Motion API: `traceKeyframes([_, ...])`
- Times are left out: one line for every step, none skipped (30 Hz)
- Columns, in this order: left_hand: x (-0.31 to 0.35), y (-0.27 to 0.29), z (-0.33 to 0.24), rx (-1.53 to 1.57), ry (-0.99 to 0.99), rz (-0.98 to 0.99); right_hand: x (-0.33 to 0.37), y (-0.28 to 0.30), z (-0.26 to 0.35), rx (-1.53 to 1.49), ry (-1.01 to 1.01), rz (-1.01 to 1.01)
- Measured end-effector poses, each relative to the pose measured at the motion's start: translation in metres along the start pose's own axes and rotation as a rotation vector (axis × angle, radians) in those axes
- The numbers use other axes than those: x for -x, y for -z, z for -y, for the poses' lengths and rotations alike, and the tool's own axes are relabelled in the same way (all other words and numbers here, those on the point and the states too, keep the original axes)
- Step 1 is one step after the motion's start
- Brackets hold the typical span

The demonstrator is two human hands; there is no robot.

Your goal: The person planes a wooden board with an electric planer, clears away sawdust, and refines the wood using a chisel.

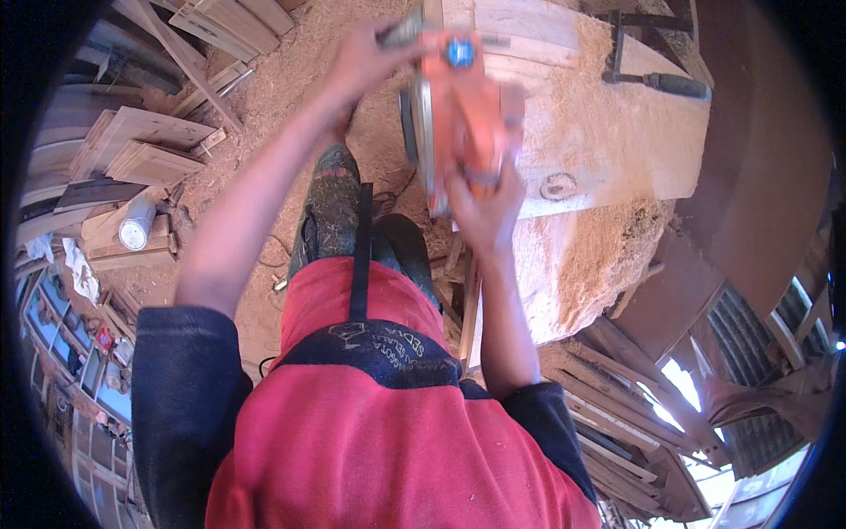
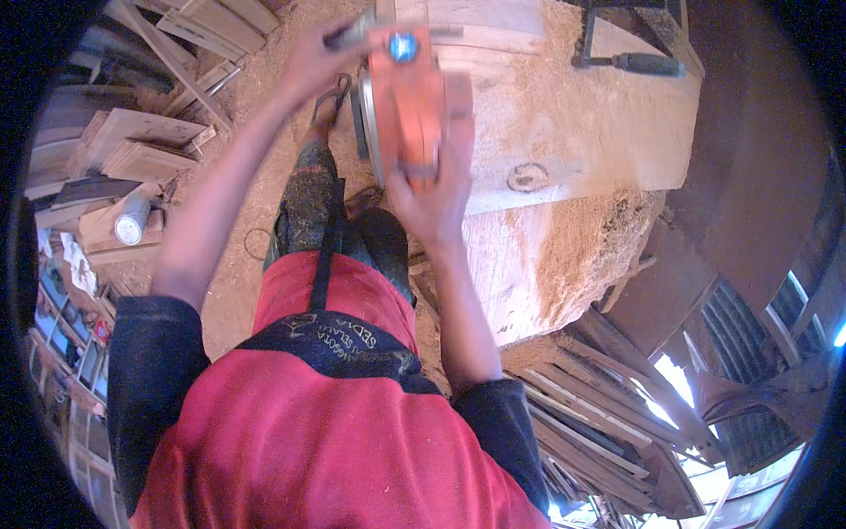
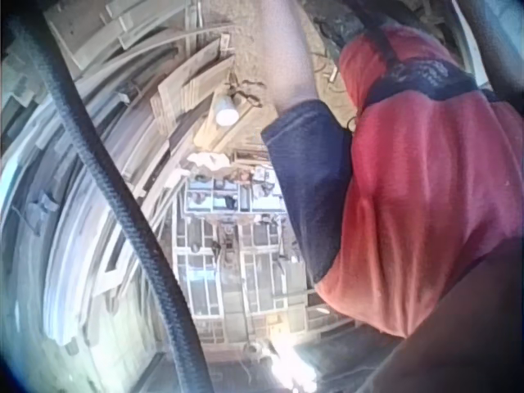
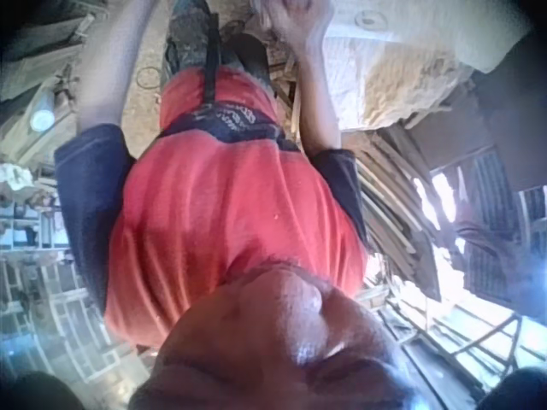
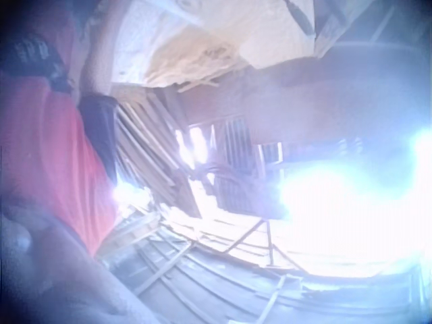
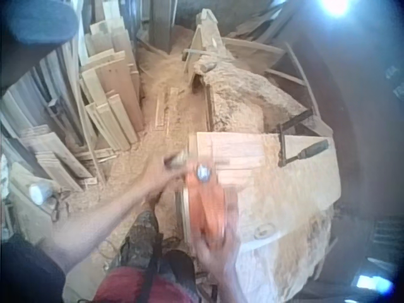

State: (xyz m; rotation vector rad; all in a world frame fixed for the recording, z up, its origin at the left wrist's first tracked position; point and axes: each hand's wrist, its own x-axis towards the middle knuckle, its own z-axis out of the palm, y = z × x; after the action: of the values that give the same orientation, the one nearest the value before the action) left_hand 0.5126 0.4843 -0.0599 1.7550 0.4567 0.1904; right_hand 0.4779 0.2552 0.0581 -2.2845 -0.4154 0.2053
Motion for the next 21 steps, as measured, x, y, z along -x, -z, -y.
traceKeyframes([0.033,-0.007,-0.019,-0.052,0.133,0.097,0.038,0.015,-0.005,-0.019,-0.101,0.029])
traceKeyframes([0.071,-0.012,-0.04,-0.111,0.269,0.187,0.077,0.028,-0.012,-0.044,-0.198,0.063])
traceKeyframes([0.107,-0.021,-0.046,-0.136,0.211,0.154,0.115,0.04,-0.021,-0.026,-0.213,0.072])
traceKeyframes([0.142,-0.034,-0.042,-0.16,0.155,0.118,0.149,0.049,-0.031,-0.007,-0.225,0.084])
traceKeyframes([0.176,-0.048,-0.033,-0.153,0.15,0.092,0.175,0.059,-0.035,0.009,-0.206,0.099])
traceKeyframes([0.201,-0.057,-0.027,-0.15,0.144,0.067,0.196,0.067,-0.04,0.021,-0.188,0.113])
traceKeyframes([0.213,-0.06,-0.031,-0.151,0.141,0.067,0.213,0.071,-0.045,0.021,-0.187,0.11])
traceKeyframes([0.222,-0.063,-0.036,-0.154,0.165,0.081,0.225,0.073,-0.046,0.001,-0.233,0.097])
traceKeyframes([0.224,-0.064,-0.038,-0.157,0.19,0.092,0.23,0.074,-0.049,-0.018,-0.277,0.085])
traceKeyframes([0.221,-0.064,-0.036,-0.157,0.193,0.093,0.228,0.072,-0.049,-0.018,-0.279,0.087])
traceKeyframes([0.214,-0.062,-0.034,-0.125,0.176,0.08,0.221,0.069,-0.049,-0.007,-0.256,0.087])
traceKeyframes([0.205,-0.06,-0.031,-0.093,0.159,0.064,0.211,0.066,-0.049,0.003,-0.231,0.088])
traceKeyframes([0.193,-0.057,-0.029,-0.09,0.164,0.064,0.198,0.062,-0.046,0.006,-0.233,0.093])
traceKeyframes([0.177,-0.053,-0.027,-0.086,0.133,0.025,0.179,0.056,-0.042,-0.011,-0.222,0.099])
traceKeyframes([0.158,-0.048,-0.024,-0.081,0.101,-0.014,0.158,0.051,-0.037,-0.029,-0.209,0.107])
traceKeyframes([0.137,-0.044,-0.02,-0.075,0.103,-0.017,0.134,0.045,-0.029,-0.023,-0.207,0.11])
traceKeyframes([0.115,-0.038,-0.016,-0.125,0.09,-0.039,0.106,0.039,-0.02,-0.04,-0.171,0.111])
traceKeyframes([0.09,-0.032,-0.014,-0.168,0.075,-0.051,0.081,0.033,-0.011,-0.05,-0.141,0.104])
traceKeyframes([0.064,-0.024,-0.012,-0.169,0.08,-0.061,0.059,0.027,-0.011,-0.051,-0.136,0.114])
traceKeyframes([0.035,-0.013,-0.011,-0.087,0.096,0.004,0.036,0.021,-0.011,-0.064,-0.109,0.119])
traceKeyframes([0.008,-0.003,-0.01,-0.007,0.112,0.069,0.014,0.012,-0.01,-0.079,-0.082,0.124])
